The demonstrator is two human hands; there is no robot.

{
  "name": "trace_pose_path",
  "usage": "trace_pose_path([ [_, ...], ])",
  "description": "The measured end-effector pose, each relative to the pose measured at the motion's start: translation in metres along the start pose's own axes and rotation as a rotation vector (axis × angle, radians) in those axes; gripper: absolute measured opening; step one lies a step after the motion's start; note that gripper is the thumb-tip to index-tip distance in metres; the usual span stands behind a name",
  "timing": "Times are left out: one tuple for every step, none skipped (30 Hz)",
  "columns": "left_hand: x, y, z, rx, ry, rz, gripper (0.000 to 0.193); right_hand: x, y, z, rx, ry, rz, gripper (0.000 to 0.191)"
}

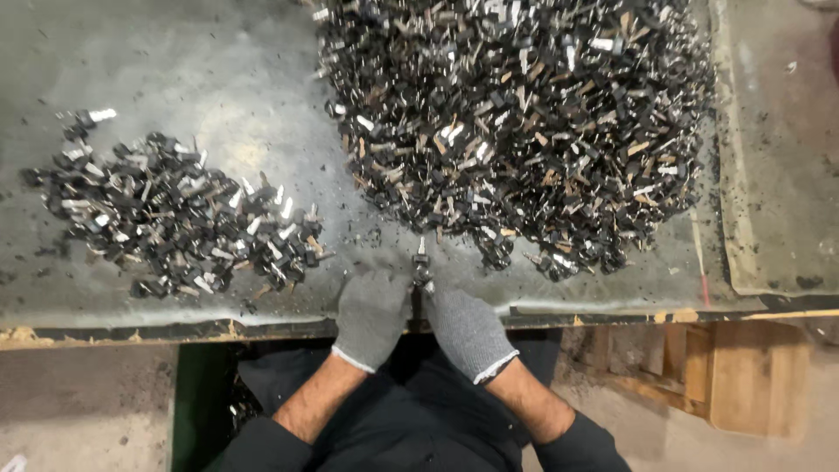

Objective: The person, wearing gloves, picks small dark metal components one at a time from a large pile on a workbench and places selected pieces onto a separate pile to the left, steadily moving items from the main heap into the sorted pile.

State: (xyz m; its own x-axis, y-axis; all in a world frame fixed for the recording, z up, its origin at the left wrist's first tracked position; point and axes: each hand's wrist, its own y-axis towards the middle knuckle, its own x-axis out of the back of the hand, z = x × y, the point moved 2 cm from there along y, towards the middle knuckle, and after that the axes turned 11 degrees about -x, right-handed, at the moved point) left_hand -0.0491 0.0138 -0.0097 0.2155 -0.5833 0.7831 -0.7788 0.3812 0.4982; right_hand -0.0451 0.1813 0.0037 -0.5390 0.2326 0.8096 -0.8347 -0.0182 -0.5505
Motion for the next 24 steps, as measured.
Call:
trace_pose_path([
  [0.0,0.0,0.0,0.011,-0.001,-0.014,0.015,-0.003,-0.004,-0.002,-0.02,-0.014,0.012,0.053],
  [-0.002,0.0,0.001,0.031,-0.036,-0.01,0.015,-0.006,-0.005,-0.004,-0.037,-0.025,0.009,0.043],
  [-0.003,0.0,0.003,0.045,-0.067,-0.012,0.014,-0.007,-0.007,-0.003,0.045,0.0,-0.099,0.034],
  [-0.004,0.0,0.004,0.066,-0.098,-0.014,0.013,-0.009,-0.01,0.0,0.131,0.022,-0.203,0.025],
  [-0.005,0.001,0.006,0.055,-0.1,0.01,0.012,-0.009,-0.011,0.002,0.216,0.044,-0.301,0.018],
  [-0.006,0.0,0.006,0.045,-0.106,0.038,0.011,-0.011,-0.01,0.003,0.23,0.023,-0.333,0.017],
  [-0.006,0.0,0.007,0.034,-0.112,0.067,0.011,-0.011,-0.01,0.005,0.243,0.004,-0.365,0.016],
  [-0.006,0.0,0.007,0.027,-0.106,0.071,0.011,-0.01,-0.008,0.006,0.252,-0.015,-0.4,0.016],
  [-0.006,-0.001,0.007,0.021,-0.102,0.075,0.012,-0.011,-0.005,0.007,0.193,-0.047,-0.315,0.017],
  [-0.005,-0.001,0.007,0.02,-0.097,0.08,0.013,-0.009,-0.002,0.006,0.137,-0.081,-0.227,0.019],
  [-0.004,-0.002,0.006,0.03,-0.108,0.071,0.012,-0.008,0.0,0.006,0.082,-0.113,-0.143,0.022],
  [-0.004,-0.002,0.007,0.034,-0.115,0.06,0.011,-0.004,0.002,0.006,0.133,-0.001,-0.121,0.023],
  [-0.003,-0.002,0.006,0.034,-0.119,0.046,0.011,-0.001,0.003,0.006,0.187,0.111,-0.104,0.025],
  [-0.004,-0.002,0.006,0.007,-0.11,0.037,0.011,0.0,0.002,0.008,0.241,0.223,-0.087,0.027],
  [-0.004,-0.001,0.006,-0.016,-0.104,0.026,0.012,0.001,0.003,0.006,0.142,0.174,-0.093,0.03],
  [-0.005,-0.001,0.005,-0.028,-0.102,0.015,0.012,0.0,0.004,0.005,0.043,0.12,-0.089,0.033],
  [-0.005,-0.001,0.006,-0.022,-0.096,0.025,0.012,-0.002,0.004,0.002,-0.059,0.067,-0.078,0.036],
  [-0.005,-0.001,0.007,-0.019,-0.092,0.041,0.012,-0.004,0.005,0.003,0.017,0.044,-0.131,0.031],
  [-0.005,-0.001,0.008,-0.021,-0.086,0.051,0.012,-0.006,0.005,0.004,0.094,0.019,-0.19,0.026],
  [-0.003,0.0,0.009,-0.001,-0.087,0.05,0.013,-0.007,0.008,0.004,0.178,-0.008,-0.263,0.022],
  [-0.001,0.001,0.011,0.018,-0.085,0.048,0.014,-0.012,0.011,0.001,0.123,0.062,-0.18,0.027],
  [0.003,0.002,0.012,0.039,-0.085,0.049,0.016,-0.015,0.014,-0.004,0.068,0.133,-0.092,0.033],
  [0.008,0.003,0.015,0.083,0.014,0.003,0.018,-0.019,0.017,-0.008,0.01,0.203,-0.001,0.04],
  [0.013,0.006,0.018,0.126,0.111,-0.048,0.021,-0.019,0.017,-0.008,0.156,0.079,-0.136,0.036],
])
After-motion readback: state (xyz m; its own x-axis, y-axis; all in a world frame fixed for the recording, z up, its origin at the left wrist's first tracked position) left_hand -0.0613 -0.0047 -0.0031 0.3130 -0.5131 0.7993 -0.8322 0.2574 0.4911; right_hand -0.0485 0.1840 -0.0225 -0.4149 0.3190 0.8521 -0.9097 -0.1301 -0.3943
